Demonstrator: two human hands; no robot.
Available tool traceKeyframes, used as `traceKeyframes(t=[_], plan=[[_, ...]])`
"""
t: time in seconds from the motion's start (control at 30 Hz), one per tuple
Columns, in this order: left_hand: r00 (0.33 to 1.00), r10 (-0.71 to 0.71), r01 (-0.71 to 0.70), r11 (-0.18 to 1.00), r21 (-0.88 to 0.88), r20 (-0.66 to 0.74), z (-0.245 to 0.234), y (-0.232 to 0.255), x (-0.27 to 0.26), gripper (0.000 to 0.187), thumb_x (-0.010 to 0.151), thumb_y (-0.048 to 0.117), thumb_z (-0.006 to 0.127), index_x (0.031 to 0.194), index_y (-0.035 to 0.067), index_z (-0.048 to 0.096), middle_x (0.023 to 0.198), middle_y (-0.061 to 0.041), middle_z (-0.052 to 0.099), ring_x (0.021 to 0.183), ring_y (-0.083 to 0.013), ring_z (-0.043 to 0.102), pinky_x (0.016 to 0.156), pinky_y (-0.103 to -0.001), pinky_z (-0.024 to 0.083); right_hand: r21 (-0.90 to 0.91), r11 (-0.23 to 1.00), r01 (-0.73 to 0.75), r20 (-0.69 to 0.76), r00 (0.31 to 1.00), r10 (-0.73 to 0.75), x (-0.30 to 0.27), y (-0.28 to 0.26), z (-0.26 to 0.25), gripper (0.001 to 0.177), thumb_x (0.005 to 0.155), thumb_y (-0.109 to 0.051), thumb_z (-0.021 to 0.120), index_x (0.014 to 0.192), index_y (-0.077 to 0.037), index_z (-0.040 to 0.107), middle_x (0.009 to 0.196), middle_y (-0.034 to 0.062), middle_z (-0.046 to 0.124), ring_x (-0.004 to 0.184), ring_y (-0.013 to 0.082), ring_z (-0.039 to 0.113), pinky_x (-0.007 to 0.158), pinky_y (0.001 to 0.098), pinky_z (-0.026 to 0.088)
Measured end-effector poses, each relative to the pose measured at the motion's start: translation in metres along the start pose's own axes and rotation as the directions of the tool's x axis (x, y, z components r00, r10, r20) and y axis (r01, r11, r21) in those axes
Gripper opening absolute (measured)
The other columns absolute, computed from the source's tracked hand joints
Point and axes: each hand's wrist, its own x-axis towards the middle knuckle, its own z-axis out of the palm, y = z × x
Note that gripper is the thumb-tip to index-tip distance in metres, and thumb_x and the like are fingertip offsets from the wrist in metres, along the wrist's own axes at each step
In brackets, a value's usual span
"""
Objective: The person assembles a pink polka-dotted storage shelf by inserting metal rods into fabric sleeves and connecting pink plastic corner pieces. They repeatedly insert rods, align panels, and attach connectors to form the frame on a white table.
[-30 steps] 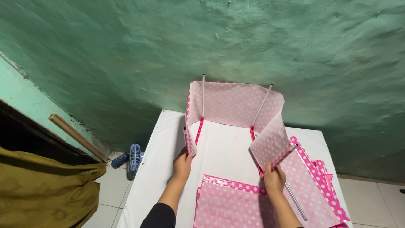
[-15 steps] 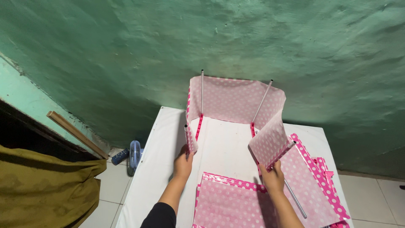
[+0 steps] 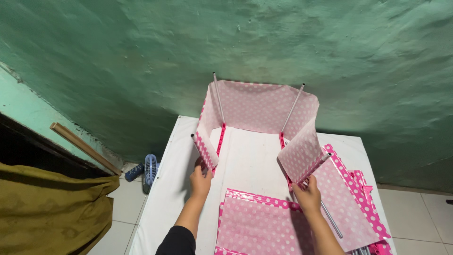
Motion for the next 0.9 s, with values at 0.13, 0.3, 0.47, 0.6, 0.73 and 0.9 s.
traceKeyframes(t=[0.13,0.3,0.47,0.6,0.73,0.9], plan=[[0.996,0.065,-0.067,0.997,-0.031,-0.058,-0.003,-0.010,0.001,0.045,0.083,0.007,0.070,0.125,-0.001,0.055,0.112,-0.026,0.071,0.096,-0.0381,0.074,0.081,-0.041,0.061,0.020,1.000,0.013,0.041,0.999,-0.014,0.003,0.011,-0.011,0.071,0.079,0.001,0.072,0.143,-0.002,0.040,0.138,0.0164,0.059,0.121,0.0242,0.064,0.098,0.0335,0.054],[0.987,0.059,-0.083,0.985,-0.154,-0.150,-0.007,-0.002,0.001,0.047,0.081,0.014,0.080,0.118,-0.002,0.056,0.105,-0.024,0.072,0.094,-0.0351,0.075,0.076,-0.041,0.062,-0.050,0.999,-0.018,0.033,0.999,0.020,-0.006,-0.009,-0.016,0.074,0.080,-0.004,0.076,0.144,-0.002,0.041,0.142,0.0182,0.056,0.124,0.0266,0.062,0.099,0.0352,0.054],[0.988,-0.002,-0.006,0.999,-0.053,-0.154,-0.012,0.003,0.006,0.029,0.090,0.016,0.077,0.109,-0.001,0.063,0.094,-0.018,0.077,0.081,-0.0294,0.076,0.072,-0.041,0.059,-0.130,0.991,-0.007,-0.048,0.999,0.000,-0.015,-0.046,-0.013,0.062,0.087,-0.016,0.076,0.140,-0.003,0.049,0.137,0.0168,0.062,0.119,0.0244,0.067,0.093,0.0344,0.056],[0.978,0.175,-0.182,0.982,-0.057,-0.113,-0.008,0.021,0.000,0.025,0.090,0.014,0.075,0.110,0.003,0.065,0.095,-0.017,0.076,0.081,-0.0291,0.076,0.071,-0.039,0.060,-0.288,0.957,-0.011,-0.104,0.994,-0.020,-0.019,-0.063,-0.012,0.051,0.091,-0.025,0.072,0.136,-0.005,0.056,0.123,0.0144,0.073,0.105,0.0235,0.074,0.085,0.0353,0.056],[0.976,0.210,-0.217,0.964,-0.152,-0.060,-0.011,0.050,-0.012,0.031,0.090,0.009,0.068,0.120,0.006,0.064,0.098,-0.015,0.074,0.083,-0.0288,0.075,0.069,-0.039,0.060,-0.475,0.880,-0.005,-0.087,0.995,-0.041,-0.019,-0.072,-0.011,0.042,0.097,-0.032,0.066,0.133,-0.011,0.062,0.112,0.0139,0.078,0.098,0.0263,0.076,0.084,0.0369,0.057],[0.995,0.012,0.002,0.990,-0.143,0.100,-0.021,0.073,-0.019,0.031,0.094,0.015,0.067,0.125,0.010,0.064,0.101,-0.013,0.077,0.083,-0.0255,0.078,0.074,-0.036,0.061,-0.464,0.886,0.020,-0.080,0.995,-0.065,-0.023,-0.079,-0.008,0.038,0.094,-0.029,0.068,0.129,-0.013,0.064,0.115,0.0111,0.077,0.098,0.0267,0.076,0.081,0.0382,0.057]])
